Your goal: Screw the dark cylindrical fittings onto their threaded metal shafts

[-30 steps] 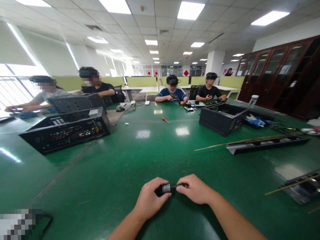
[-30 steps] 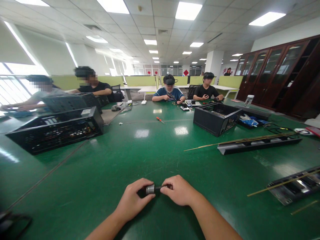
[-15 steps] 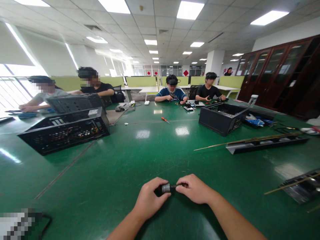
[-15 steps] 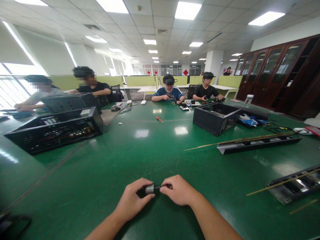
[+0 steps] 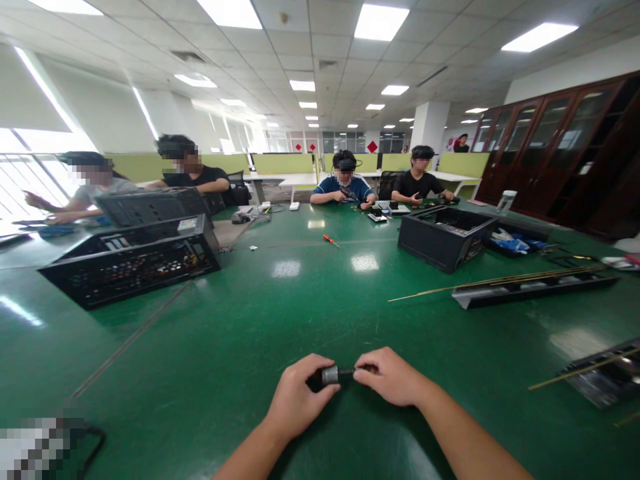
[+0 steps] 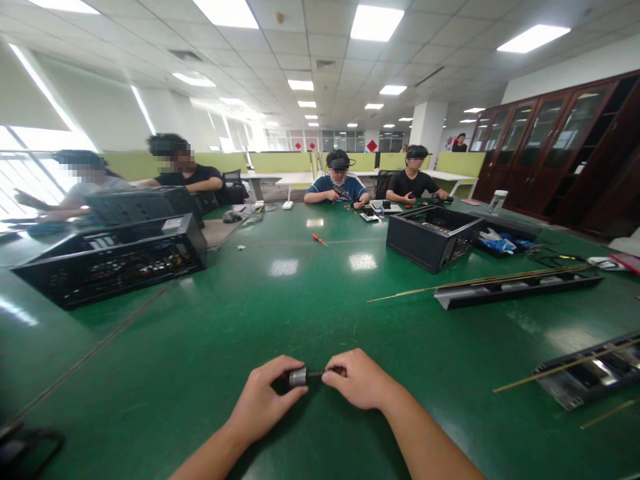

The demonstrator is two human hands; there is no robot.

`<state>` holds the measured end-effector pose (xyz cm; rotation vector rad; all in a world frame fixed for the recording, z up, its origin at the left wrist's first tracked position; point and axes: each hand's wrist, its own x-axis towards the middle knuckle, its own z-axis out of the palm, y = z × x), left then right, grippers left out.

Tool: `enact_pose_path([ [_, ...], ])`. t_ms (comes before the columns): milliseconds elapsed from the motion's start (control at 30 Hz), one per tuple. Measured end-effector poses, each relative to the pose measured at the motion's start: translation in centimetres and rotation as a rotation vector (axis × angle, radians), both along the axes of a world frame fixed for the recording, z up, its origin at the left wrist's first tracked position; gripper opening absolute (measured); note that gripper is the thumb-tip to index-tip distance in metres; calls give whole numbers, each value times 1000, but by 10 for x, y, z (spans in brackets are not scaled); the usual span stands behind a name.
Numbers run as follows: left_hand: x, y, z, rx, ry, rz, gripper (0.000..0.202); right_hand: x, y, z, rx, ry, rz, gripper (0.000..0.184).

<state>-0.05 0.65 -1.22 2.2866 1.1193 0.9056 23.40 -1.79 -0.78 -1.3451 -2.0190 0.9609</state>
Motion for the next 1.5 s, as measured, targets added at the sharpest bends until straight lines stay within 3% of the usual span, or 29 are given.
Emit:
enact_pose_path([
  [1500, -5, 0, 2, 68, -27, -6, 28, 2, 1, 0, -56, 37, -1, 24],
])
